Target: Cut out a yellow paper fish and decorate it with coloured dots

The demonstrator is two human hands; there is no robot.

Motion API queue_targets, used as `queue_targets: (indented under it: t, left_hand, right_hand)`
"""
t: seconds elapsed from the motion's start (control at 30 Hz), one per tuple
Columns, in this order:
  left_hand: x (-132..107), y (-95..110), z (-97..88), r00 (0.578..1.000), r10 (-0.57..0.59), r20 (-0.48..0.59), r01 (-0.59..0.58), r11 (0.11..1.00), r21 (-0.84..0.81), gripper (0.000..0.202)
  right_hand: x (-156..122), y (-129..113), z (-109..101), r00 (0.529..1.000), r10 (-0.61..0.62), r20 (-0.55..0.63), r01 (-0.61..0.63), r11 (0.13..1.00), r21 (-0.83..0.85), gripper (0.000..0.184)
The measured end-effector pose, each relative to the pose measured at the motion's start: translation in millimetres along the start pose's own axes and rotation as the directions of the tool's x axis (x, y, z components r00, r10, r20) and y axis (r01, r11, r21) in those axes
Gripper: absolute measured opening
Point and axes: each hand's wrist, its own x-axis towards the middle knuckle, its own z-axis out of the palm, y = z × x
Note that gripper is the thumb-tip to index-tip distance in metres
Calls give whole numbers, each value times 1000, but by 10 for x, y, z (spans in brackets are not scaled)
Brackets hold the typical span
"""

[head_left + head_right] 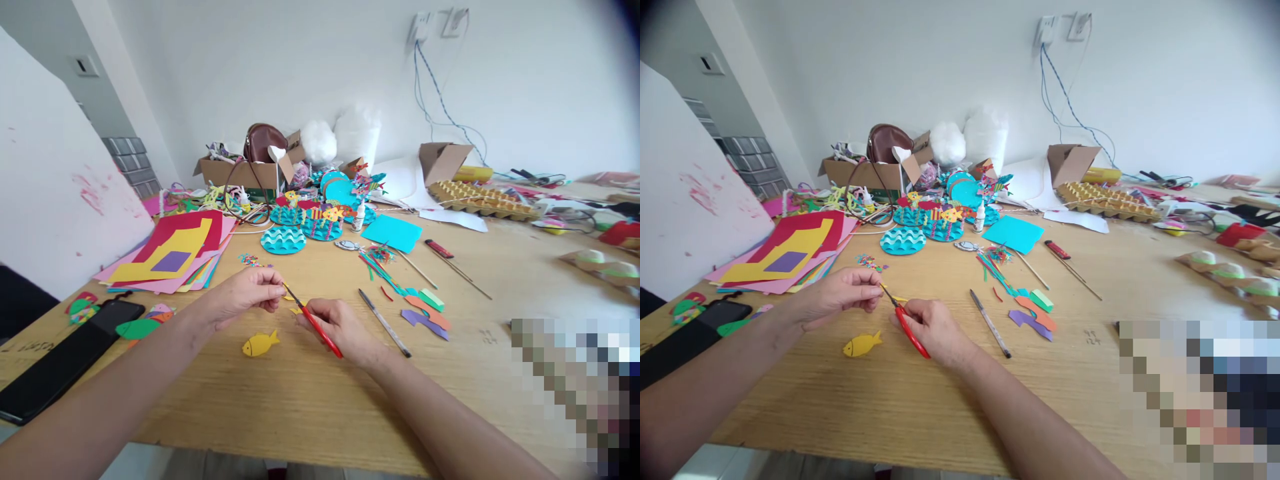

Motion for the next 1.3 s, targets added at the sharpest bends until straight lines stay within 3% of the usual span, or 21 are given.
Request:
queue_targets:
  t: [0.23, 0.43, 0.53, 0.6, 0.7, 0.87, 1.07, 1.3]
  left_hand:
    - [-14, -21, -27, 997, -26, -77, 23, 999, -33, 20]
    - [39, -108, -101, 996, -26, -86, 25, 1000, -17, 22]
    - [108, -124, -166, 991, 25, -129, 7, 970, 244, 18]
    - [195, -128, -238, 983, 74, -165, 8, 894, 448, 14]
    - [385, -142, -377, 972, 111, -205, 35, 797, 603, 11]
    - [731, -229, -563, 955, 202, -218, 72, 554, 830, 12]
    - [960, -392, -706, 964, 233, -132, 52, 321, 946, 20]
    - [990, -513, -828, 967, 244, -78, 29, 200, 979, 24]
  right_hand:
    - [16, 51, -27, 988, 136, 69, -144, 981, 131, 39]
    - [57, 125, -76, 994, 105, 26, -99, 982, -159, 34]
    - [56, 127, -72, 995, 94, -24, -96, 938, -333, 33]
    - [46, 121, -69, 994, 96, -45, -106, 902, -419, 33]
    - [28, 104, -71, 992, 109, -59, -124, 851, -510, 33]
    - [22, 63, -75, 990, 117, -76, -139, 789, -599, 33]
    - [26, 65, -64, 988, 141, -67, -151, 745, -650, 32]
    - [23, -22, -63, 976, 212, -47, -184, 691, -699, 31]
